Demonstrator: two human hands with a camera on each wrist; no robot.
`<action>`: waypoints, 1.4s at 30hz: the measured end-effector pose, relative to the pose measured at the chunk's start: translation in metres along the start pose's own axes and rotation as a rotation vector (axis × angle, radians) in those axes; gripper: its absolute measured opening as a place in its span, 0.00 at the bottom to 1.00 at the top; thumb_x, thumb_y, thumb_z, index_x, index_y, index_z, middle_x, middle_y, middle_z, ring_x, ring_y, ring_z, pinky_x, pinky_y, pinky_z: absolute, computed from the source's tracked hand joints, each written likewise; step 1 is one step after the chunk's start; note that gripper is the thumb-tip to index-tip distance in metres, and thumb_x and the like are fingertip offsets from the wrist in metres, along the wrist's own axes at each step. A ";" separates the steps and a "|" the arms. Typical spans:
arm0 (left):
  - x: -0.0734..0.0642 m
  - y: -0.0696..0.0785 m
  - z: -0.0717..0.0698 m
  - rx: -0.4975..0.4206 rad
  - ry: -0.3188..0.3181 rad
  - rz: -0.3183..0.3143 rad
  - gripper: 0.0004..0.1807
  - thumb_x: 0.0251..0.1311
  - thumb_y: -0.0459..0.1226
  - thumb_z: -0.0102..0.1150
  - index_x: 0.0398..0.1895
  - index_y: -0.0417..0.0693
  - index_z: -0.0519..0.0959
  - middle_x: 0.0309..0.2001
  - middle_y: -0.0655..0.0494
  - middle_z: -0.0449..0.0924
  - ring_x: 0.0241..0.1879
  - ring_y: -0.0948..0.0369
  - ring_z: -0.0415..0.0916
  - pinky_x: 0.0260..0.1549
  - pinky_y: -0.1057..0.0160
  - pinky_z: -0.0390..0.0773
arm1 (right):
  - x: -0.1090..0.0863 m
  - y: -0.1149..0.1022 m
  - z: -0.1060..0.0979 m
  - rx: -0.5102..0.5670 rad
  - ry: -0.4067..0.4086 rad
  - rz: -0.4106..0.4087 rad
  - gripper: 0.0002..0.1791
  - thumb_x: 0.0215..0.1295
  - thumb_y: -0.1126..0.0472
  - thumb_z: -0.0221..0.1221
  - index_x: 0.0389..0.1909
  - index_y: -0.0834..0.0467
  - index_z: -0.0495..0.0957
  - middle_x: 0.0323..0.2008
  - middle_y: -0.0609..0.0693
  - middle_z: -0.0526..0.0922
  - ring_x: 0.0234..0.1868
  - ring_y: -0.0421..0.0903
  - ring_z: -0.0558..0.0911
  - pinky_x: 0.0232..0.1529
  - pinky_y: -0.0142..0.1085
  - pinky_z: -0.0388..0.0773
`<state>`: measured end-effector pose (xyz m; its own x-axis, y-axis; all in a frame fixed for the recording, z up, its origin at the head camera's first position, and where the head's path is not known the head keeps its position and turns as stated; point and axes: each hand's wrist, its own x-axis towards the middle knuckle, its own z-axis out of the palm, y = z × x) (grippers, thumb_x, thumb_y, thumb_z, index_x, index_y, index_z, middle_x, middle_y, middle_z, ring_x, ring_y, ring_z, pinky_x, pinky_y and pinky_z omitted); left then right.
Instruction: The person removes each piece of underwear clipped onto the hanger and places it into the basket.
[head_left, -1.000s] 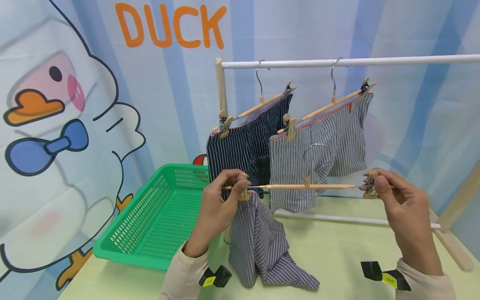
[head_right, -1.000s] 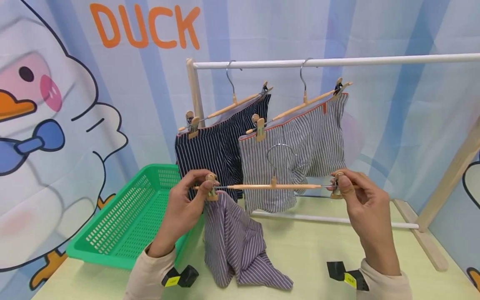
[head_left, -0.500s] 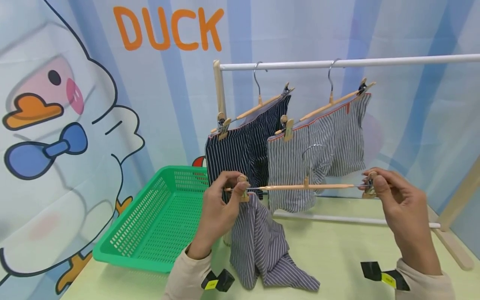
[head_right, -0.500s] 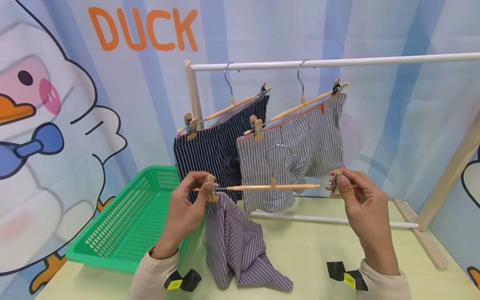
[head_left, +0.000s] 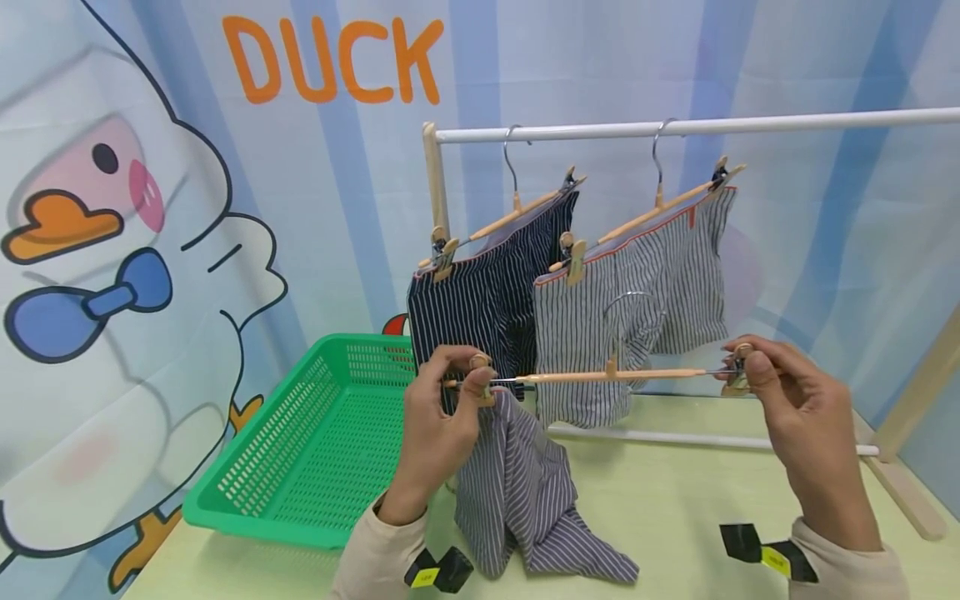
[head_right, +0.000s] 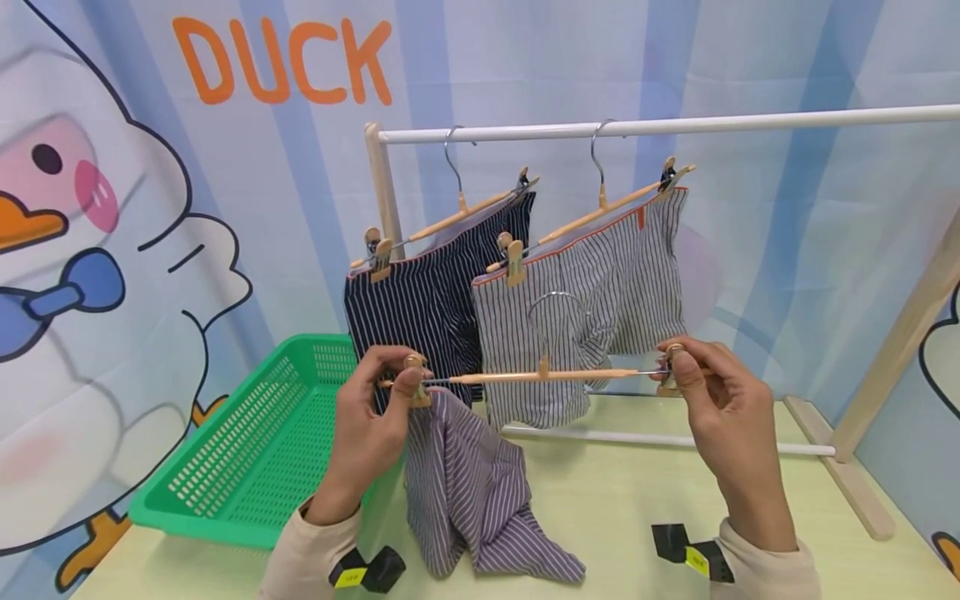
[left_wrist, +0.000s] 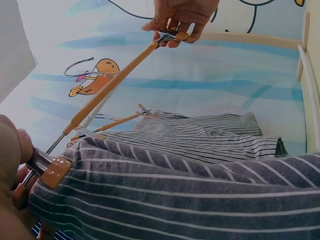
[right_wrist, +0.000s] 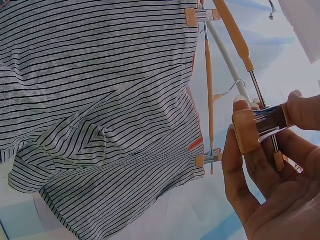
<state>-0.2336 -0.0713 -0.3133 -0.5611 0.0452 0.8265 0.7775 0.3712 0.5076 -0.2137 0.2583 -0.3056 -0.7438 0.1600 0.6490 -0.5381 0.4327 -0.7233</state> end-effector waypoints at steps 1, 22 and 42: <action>0.000 0.000 0.000 -0.006 0.000 -0.003 0.06 0.67 0.31 0.59 0.45 0.41 0.77 0.37 0.48 0.80 0.42 0.57 0.77 0.48 0.58 0.78 | 0.000 0.000 0.000 -0.002 0.002 0.001 0.17 0.76 0.63 0.50 0.60 0.64 0.77 0.49 0.31 0.81 0.50 0.28 0.79 0.50 0.16 0.72; 0.000 0.002 0.000 -0.058 0.008 -0.075 0.06 0.66 0.32 0.60 0.43 0.40 0.79 0.37 0.48 0.81 0.42 0.59 0.79 0.51 0.57 0.76 | 0.000 0.001 -0.004 0.100 -0.010 0.014 0.17 0.75 0.65 0.51 0.59 0.64 0.77 0.48 0.34 0.83 0.50 0.29 0.80 0.51 0.17 0.72; -0.001 0.003 0.001 -0.068 0.030 -0.048 0.05 0.65 0.30 0.61 0.42 0.39 0.79 0.36 0.47 0.80 0.40 0.58 0.79 0.50 0.58 0.76 | 0.000 -0.001 -0.005 -0.012 0.006 0.051 0.17 0.76 0.62 0.51 0.60 0.62 0.77 0.49 0.30 0.82 0.51 0.28 0.79 0.49 0.17 0.72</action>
<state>-0.2314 -0.0699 -0.3127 -0.5904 0.0010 0.8071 0.7679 0.3089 0.5612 -0.2112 0.2622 -0.3041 -0.7677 0.1881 0.6126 -0.4943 0.4345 -0.7529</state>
